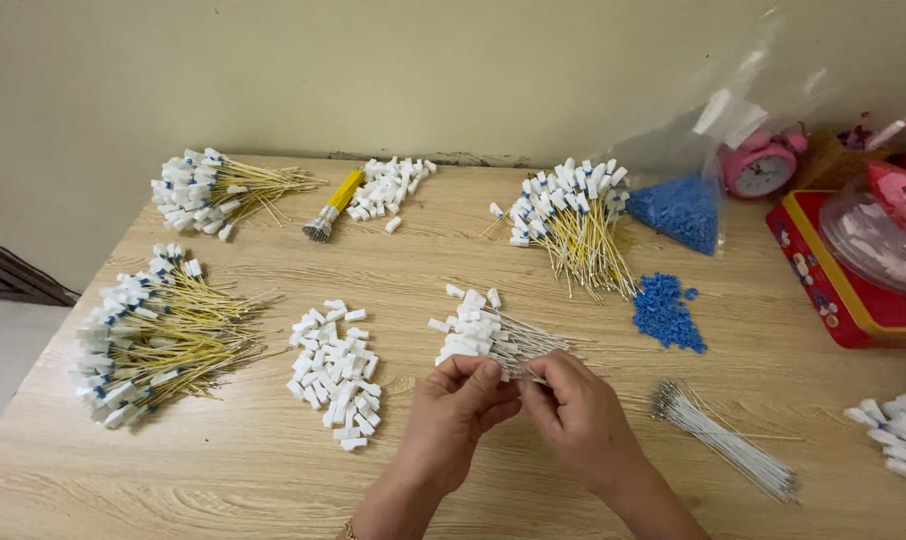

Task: Assembling small white plastic housings onto metal pins or wire ends.

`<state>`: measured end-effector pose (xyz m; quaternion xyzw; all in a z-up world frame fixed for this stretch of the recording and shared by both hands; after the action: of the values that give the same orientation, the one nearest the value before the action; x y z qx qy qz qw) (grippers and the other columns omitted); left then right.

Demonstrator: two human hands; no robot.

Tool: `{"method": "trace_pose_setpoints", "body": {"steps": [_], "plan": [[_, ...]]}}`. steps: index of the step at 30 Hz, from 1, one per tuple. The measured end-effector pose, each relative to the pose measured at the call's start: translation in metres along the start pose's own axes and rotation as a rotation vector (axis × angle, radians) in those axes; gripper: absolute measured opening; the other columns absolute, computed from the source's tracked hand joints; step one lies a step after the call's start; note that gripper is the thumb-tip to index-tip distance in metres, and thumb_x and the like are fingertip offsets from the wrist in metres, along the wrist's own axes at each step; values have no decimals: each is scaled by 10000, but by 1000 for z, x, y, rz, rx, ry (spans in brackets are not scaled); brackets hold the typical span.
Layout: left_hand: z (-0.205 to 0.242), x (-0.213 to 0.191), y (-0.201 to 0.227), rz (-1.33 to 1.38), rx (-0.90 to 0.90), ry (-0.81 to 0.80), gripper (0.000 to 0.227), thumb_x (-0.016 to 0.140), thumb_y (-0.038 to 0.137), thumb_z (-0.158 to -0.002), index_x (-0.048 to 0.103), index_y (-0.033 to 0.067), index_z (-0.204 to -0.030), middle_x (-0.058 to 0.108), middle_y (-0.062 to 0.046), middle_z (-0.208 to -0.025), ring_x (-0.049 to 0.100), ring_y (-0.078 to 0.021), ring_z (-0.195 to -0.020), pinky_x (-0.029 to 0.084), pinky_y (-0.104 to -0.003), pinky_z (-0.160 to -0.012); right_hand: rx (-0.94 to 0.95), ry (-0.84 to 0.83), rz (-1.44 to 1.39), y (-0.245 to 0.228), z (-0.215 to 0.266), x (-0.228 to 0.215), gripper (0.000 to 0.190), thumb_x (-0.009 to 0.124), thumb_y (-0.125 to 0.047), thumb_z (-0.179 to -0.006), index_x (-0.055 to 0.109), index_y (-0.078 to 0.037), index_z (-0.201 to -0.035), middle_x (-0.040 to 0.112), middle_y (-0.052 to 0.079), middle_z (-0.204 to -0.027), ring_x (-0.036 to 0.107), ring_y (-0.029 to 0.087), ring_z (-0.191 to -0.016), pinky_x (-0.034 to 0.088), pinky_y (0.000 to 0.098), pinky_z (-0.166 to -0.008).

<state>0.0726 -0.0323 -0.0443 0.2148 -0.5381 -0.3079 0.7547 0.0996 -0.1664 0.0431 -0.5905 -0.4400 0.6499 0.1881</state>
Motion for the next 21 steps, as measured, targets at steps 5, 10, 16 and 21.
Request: {"method": "trace_pose_setpoints", "body": {"steps": [5, 10, 16, 21], "plan": [[-5, -5, -4, -10, 39, 8, 171, 696, 163, -944, 622, 29, -1019, 719, -110, -958, 726, -221, -873, 634, -394, -842, -61, 50, 92, 1, -1, -2, 152, 691, -169, -894, 658, -61, -994, 688, 74, -863, 701, 210, -721, 544, 358, -626], [-5, 1, -2, 64, -37, 18, 181, 687, 192, -954, 622, 47, -1042, 712, -111, -946, 724, -222, -857, 634, -388, -834, -46, 62, 38, -5, -3, -6, 165, 691, -182, -888, 667, -76, -1012, 710, 59, -876, 729, 209, -738, 560, 349, -625], [-3, -6, 2, -17, 7, 78, 173, 686, 154, -930, 632, 42, -1050, 722, -103, -935, 730, -210, -819, 637, -378, -786, -135, 90, 153, -13, -1, -6, 162, 716, -157, -856, 680, -76, -992, 708, 75, -882, 715, 238, -736, 556, 357, -635], [-2, 2, 10, -104, 108, 65, 160, 693, 140, -942, 634, 21, -1032, 722, -98, -934, 717, -174, -816, 633, -339, -762, -225, 130, 259, -15, 0, -2, 176, 714, -158, -850, 674, -69, -997, 717, 80, -900, 708, 283, -766, 536, 396, -630]]}}
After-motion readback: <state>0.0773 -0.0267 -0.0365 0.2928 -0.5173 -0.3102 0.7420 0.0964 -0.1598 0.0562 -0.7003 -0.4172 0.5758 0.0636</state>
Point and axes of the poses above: each hand's wrist, its own z-axis away from the middle knuckle, its own x-axis out of the palm, y = z × x, the point moved 9 cm from there along -z, towards the middle knuckle
